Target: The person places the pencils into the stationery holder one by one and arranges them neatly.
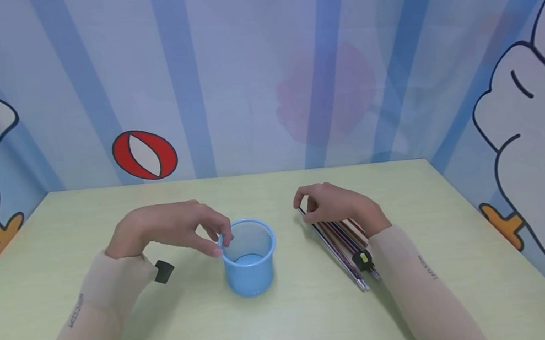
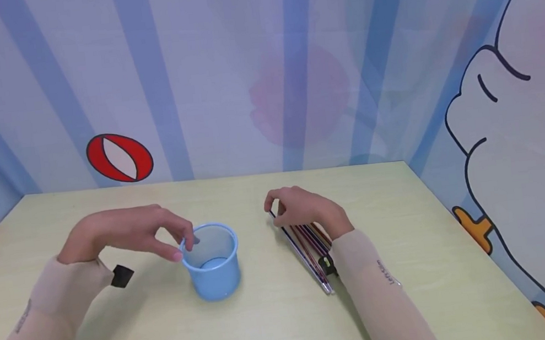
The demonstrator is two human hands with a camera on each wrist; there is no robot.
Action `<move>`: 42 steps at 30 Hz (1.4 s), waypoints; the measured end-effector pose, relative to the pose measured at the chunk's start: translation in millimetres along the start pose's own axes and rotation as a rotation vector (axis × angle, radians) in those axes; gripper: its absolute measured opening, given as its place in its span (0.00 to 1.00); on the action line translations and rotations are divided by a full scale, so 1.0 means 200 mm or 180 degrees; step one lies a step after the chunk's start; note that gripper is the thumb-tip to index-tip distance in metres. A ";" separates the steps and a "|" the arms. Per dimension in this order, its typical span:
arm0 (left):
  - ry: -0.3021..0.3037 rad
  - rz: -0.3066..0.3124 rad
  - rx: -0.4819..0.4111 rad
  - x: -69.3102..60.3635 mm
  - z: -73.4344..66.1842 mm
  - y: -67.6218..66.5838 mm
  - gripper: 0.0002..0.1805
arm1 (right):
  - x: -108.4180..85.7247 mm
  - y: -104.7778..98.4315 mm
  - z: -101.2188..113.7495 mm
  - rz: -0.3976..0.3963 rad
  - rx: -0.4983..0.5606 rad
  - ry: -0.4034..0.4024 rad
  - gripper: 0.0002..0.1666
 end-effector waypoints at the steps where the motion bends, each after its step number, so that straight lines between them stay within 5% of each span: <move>1: -0.0007 0.0000 0.0009 0.00 0.00 0.00 0.07 | -0.01 -0.01 0.01 -0.0017 0.0012 -0.0012 0.19; 22: -0.0129 0.0014 -0.0050 0.02 0.01 0.02 0.08 | -0.03 -0.06 0.07 -0.0225 -0.0001 -0.0215 0.17; 35: 0.0050 0.0068 0.0054 0.02 0.02 0.01 0.08 | -0.08 -0.19 0.14 -0.0366 0.0370 -0.0465 0.15; 42: -0.0098 0.0070 -0.0023 0.01 0.02 0.01 0.07 | -0.07 -0.25 0.18 -0.0560 0.0546 -0.0554 0.16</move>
Point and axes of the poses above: each hand's wrist, its own x-axis towards the middle knuckle, its own y-axis out of the palm, z = x × y, the point moved 4 cm from there along x, towards the middle knuckle, and after that the axes turned 5 degrees about -x, right-handed, at the moved point
